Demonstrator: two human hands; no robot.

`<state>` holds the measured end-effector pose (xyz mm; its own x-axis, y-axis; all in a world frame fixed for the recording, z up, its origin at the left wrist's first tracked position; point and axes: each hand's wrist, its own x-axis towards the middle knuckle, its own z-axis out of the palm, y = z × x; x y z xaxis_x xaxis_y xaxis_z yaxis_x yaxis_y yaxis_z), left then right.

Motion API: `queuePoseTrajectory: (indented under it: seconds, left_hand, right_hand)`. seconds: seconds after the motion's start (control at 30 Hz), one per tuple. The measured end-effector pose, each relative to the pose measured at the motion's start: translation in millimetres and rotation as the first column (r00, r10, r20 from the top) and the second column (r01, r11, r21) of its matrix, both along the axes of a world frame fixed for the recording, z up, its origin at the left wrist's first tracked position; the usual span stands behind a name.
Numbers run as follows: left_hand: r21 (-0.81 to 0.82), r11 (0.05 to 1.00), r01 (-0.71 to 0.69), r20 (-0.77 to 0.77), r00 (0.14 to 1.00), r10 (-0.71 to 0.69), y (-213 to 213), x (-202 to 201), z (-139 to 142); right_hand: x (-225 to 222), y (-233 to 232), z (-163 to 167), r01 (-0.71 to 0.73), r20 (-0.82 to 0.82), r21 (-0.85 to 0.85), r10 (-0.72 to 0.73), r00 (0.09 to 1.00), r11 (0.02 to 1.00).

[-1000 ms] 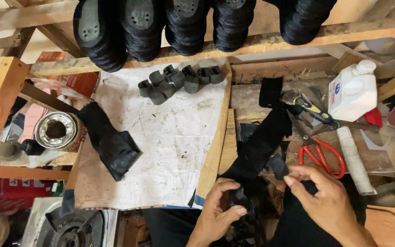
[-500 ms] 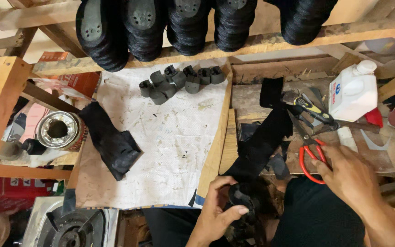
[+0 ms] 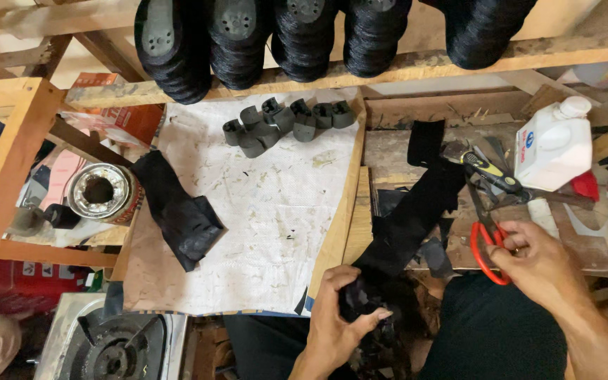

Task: The person cuts a strip of black rubber with scissors, wraps it around small cylindrical rubber pieces, and trims the excess. The person repeats this process for several pieces, placing the finished items on a white paper on the workbench.

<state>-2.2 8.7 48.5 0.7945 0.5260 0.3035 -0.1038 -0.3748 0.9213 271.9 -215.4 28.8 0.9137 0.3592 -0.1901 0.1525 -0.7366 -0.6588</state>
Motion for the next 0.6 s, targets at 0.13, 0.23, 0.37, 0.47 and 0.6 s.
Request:
queuePoseTrajectory:
  seconds: [0.13, 0.23, 0.37, 0.47, 0.6]
  left_hand:
    - [0.162, 0.981, -0.103, 0.034, 0.995, 0.099, 1.9, 0.3, -1.0]
    - [0.226, 0.964, -0.143, 0.070, 0.989, 0.130, 2.5, 4.9, -3.1]
    - [0.235, 0.962, -0.140, 0.090, 0.988, 0.122, 2.2, 10.4, -6.1]
    - [0.218, 0.966, -0.137, 0.078, 0.989, 0.123, 1.6, 10.7, -6.7]
    - [0.203, 0.973, -0.114, 0.049, 0.993, 0.106, -1.5, 9.6, -5.3]
  right_hand:
    - [-27.9, -21.0, -22.5, 0.233, -0.349, 0.683, 0.028, 0.937, 0.692]
    - [-76.5, -28.6, -46.6, 0.341, -0.644, 0.643, 0.244, 0.725, 0.686]
    - [-121.8, -20.9, -61.2, -0.201, -0.635, 0.107, 0.222, 0.740, 0.974]
    - [-140.0, -10.4, -45.8, -0.422, -0.311, -0.096, 0.376, 0.873, 0.901]
    - [-149.8, 6.6, -6.1, -0.455, -0.204, -0.228, 0.415, 0.887, 0.861]
